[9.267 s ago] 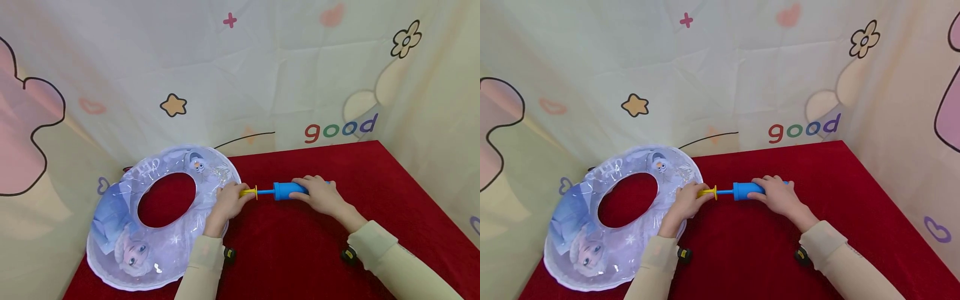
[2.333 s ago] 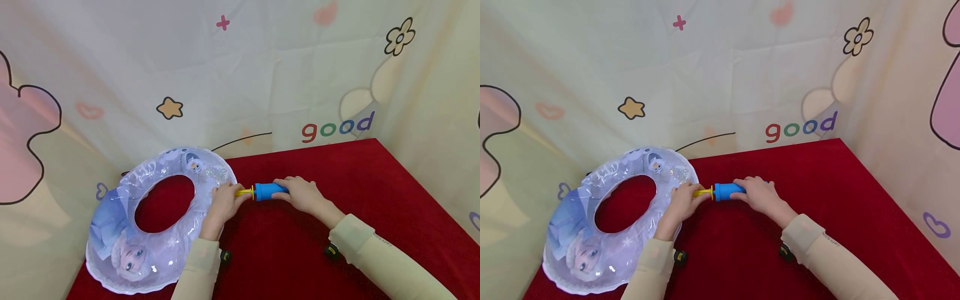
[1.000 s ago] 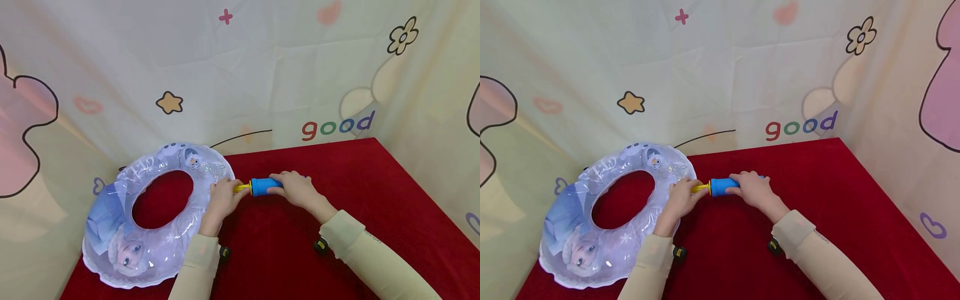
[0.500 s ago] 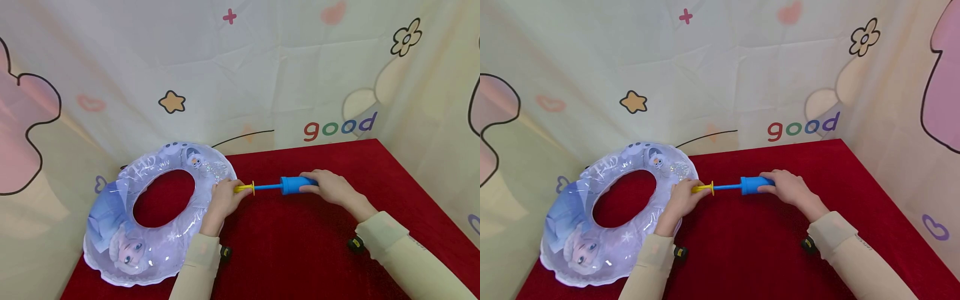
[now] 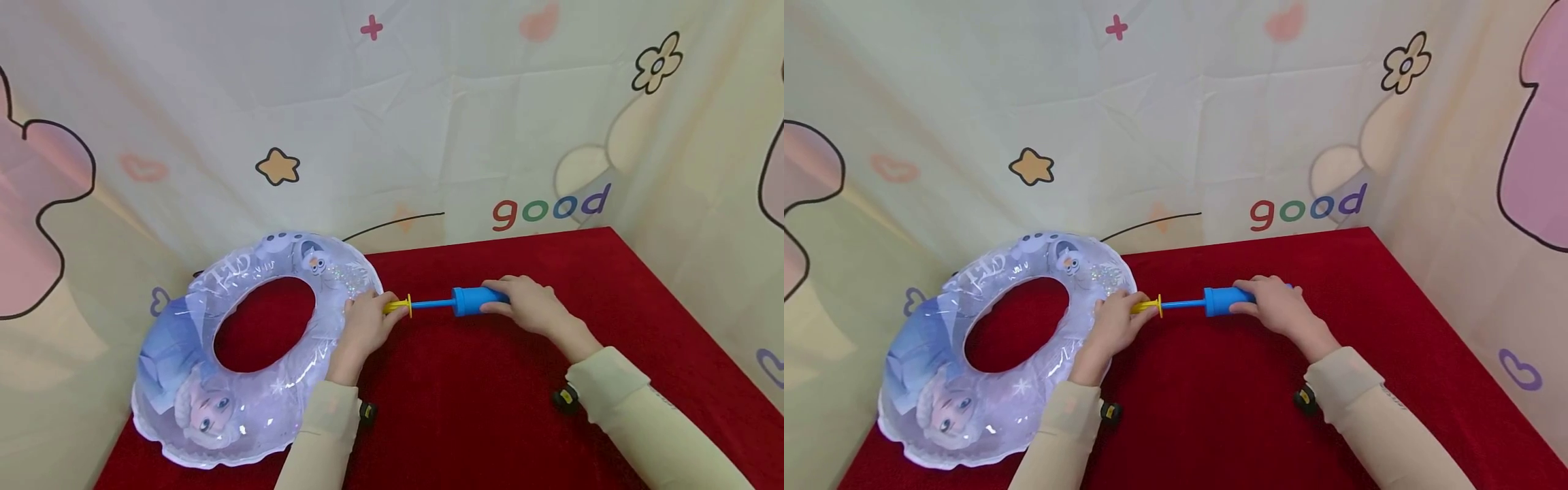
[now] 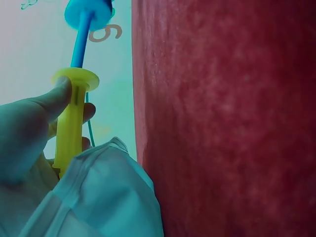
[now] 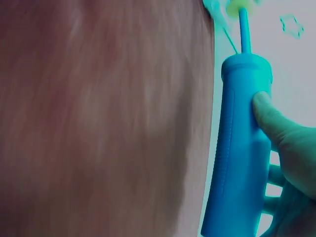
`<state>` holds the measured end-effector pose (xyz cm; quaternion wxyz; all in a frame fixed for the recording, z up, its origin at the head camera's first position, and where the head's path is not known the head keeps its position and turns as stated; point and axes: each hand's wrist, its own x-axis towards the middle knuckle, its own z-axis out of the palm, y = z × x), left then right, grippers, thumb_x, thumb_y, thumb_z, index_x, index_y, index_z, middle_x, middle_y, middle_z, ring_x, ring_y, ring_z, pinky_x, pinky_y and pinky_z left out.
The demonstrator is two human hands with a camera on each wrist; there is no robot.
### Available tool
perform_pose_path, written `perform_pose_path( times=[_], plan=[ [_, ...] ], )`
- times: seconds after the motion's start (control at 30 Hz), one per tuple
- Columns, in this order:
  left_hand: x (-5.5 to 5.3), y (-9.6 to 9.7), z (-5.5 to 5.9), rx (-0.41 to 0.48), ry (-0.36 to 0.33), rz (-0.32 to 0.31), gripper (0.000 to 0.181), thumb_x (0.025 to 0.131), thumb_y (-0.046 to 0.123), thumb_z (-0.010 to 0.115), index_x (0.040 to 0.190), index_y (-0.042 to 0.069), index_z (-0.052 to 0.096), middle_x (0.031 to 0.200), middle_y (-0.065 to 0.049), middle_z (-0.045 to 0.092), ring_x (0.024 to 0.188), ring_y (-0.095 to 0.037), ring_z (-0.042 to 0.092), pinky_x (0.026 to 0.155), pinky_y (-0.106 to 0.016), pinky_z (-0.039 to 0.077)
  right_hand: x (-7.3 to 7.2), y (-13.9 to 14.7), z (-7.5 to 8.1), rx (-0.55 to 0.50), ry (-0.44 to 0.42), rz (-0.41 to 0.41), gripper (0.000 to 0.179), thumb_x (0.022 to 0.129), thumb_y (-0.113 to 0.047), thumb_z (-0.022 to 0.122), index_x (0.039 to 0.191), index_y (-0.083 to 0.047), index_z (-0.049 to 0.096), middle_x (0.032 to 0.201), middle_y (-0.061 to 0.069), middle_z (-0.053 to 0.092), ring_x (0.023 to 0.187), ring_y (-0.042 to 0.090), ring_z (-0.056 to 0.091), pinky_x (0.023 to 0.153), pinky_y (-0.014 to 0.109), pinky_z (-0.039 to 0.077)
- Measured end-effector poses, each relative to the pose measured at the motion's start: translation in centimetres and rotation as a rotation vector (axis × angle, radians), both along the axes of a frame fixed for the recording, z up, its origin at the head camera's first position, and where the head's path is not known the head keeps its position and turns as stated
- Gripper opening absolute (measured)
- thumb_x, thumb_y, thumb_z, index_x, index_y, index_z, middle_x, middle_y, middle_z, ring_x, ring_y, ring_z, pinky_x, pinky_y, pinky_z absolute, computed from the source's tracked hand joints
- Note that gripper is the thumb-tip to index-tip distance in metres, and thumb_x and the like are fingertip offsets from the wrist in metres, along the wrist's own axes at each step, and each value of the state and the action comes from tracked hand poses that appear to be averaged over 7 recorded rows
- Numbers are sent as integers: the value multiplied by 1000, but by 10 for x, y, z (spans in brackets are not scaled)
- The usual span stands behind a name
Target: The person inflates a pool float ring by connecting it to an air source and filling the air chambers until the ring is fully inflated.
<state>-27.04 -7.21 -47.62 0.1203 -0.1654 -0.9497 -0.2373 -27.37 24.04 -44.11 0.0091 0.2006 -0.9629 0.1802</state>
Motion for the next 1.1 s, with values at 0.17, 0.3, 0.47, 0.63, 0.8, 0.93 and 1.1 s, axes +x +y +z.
perform_pose_path(
  times=[0.17,0.3,0.47,0.63,0.8,0.93,1.1],
  plan=[
    [0,1,-1,7,-4,-17,29,100,37,66,113,12,73,93,-8,62,94,-29,59,84,-50,36,-1,-45,0,26,-8,-5,58,97,-40,70,145,-9,58,138,22,58,123,45,53,86,78,41],
    [2,-1,0,9,-18,-17,30,100,37,66,114,11,72,96,-9,62,95,-29,58,85,-50,36,-1,-67,1,32,-10,7,57,97,-42,70,144,-11,59,136,20,60,118,42,55,84,72,45],
    [4,-1,0,1,-39,-15,30,99,39,67,110,12,73,92,-6,63,91,-26,58,84,-48,37,2,-58,-4,13,-31,20,58,97,-41,70,144,-10,59,133,19,61,115,38,58,81,63,51],
    [1,-1,-1,6,-32,-11,30,98,41,68,107,13,74,88,-3,63,90,-24,58,85,-47,37,2,-28,-7,2,-30,16,58,97,-41,70,143,-8,59,134,21,61,116,39,58,80,57,54],
    [-1,-1,-1,10,-53,-2,31,98,41,68,108,12,74,90,-4,65,92,-25,58,88,-48,38,6,8,0,-14,-47,4,61,96,-41,71,143,-5,58,135,24,60,118,42,57,85,58,53],
    [-1,-2,-1,16,-60,0,31,98,41,68,108,12,74,91,-4,65,91,-24,59,88,-48,38,7,34,4,-49,-76,8,62,96,-39,72,143,-1,57,132,24,61,115,42,58,86,57,53],
    [0,-2,0,26,-52,-7,31,98,41,68,107,12,74,90,-4,65,90,-23,59,86,-48,38,7,56,7,-74,-101,8,63,96,-37,73,143,1,56,130,23,62,113,41,58,87,57,53]
  ],
)
